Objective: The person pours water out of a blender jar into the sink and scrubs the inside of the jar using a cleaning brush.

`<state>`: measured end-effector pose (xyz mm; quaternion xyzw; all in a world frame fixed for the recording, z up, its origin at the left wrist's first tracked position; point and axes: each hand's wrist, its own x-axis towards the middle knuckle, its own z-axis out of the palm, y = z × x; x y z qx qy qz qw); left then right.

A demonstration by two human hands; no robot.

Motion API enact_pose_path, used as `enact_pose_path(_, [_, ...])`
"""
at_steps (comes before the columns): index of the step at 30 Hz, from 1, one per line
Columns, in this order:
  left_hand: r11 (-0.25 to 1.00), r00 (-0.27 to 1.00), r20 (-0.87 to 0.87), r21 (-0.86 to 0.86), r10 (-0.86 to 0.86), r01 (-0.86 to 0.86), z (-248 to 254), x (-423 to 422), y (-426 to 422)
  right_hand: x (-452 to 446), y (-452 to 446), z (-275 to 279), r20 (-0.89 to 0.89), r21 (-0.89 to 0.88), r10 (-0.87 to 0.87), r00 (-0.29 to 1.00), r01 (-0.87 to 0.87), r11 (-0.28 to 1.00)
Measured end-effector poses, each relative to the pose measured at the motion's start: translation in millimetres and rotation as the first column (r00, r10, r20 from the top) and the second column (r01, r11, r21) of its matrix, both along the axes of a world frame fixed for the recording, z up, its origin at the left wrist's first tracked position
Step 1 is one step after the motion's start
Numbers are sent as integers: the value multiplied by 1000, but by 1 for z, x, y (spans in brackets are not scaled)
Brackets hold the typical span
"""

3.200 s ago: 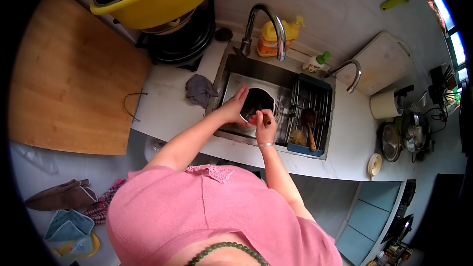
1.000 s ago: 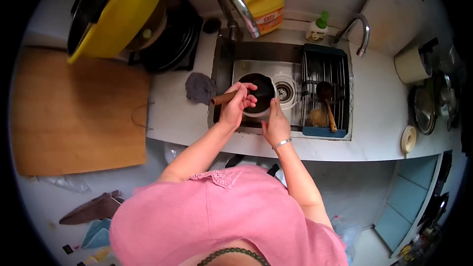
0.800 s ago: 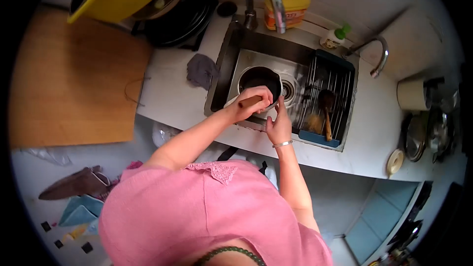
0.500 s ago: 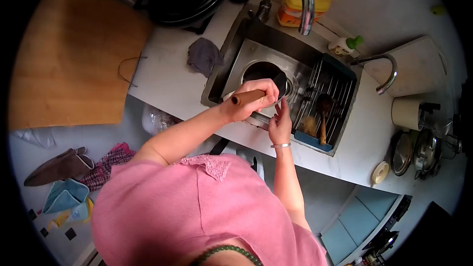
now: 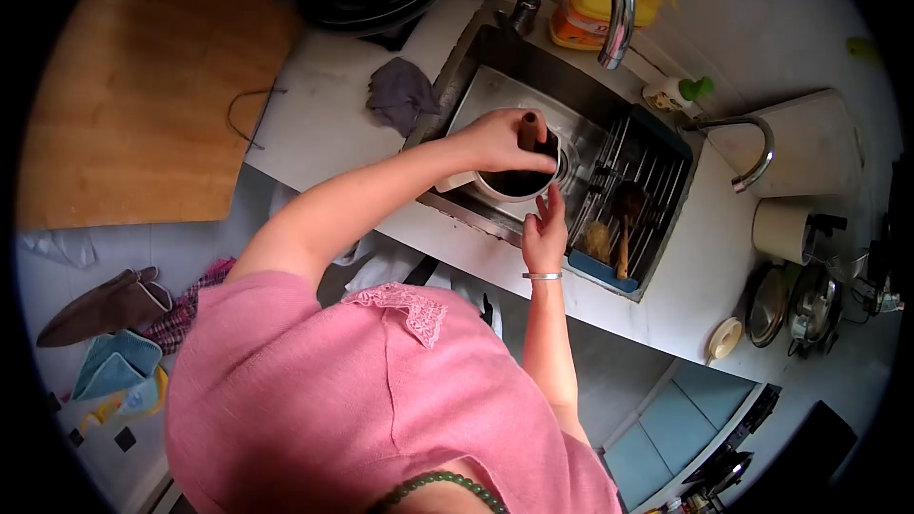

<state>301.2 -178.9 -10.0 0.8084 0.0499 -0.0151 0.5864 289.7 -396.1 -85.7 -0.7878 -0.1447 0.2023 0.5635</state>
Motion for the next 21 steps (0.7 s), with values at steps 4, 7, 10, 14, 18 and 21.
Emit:
enact_pose_path(4, [958,962,-198,-177,188,-224,11,-10,-15,2,1,2,-19,-5,-4,1000,4,1000])
enact_pose_path(7, [996,1000,2,-92,-10,11,7,-14,-15,2,3,0,-21,-15,-31,999,30,999])
enact_pose_path(10, [984,985,52,81,-166,161,16,-23,3,3,3,1,-16,-22,-21,1000,20,1000])
enact_pose_path(14, [897,937,-116,272,-330,349,47,-32,24,1,4,8,-12,-63,5,1000,-6,998])
enact_pose_path(18, [901,924,-51,210,-379,381,21,-25,3,-2,6,8,5,-63,-5,1000,6,998])
enact_pose_path(21, [981,985,-7,85,-173,173,22,-21,-12,-2,6,5,24,-88,-3,1000,5,996])
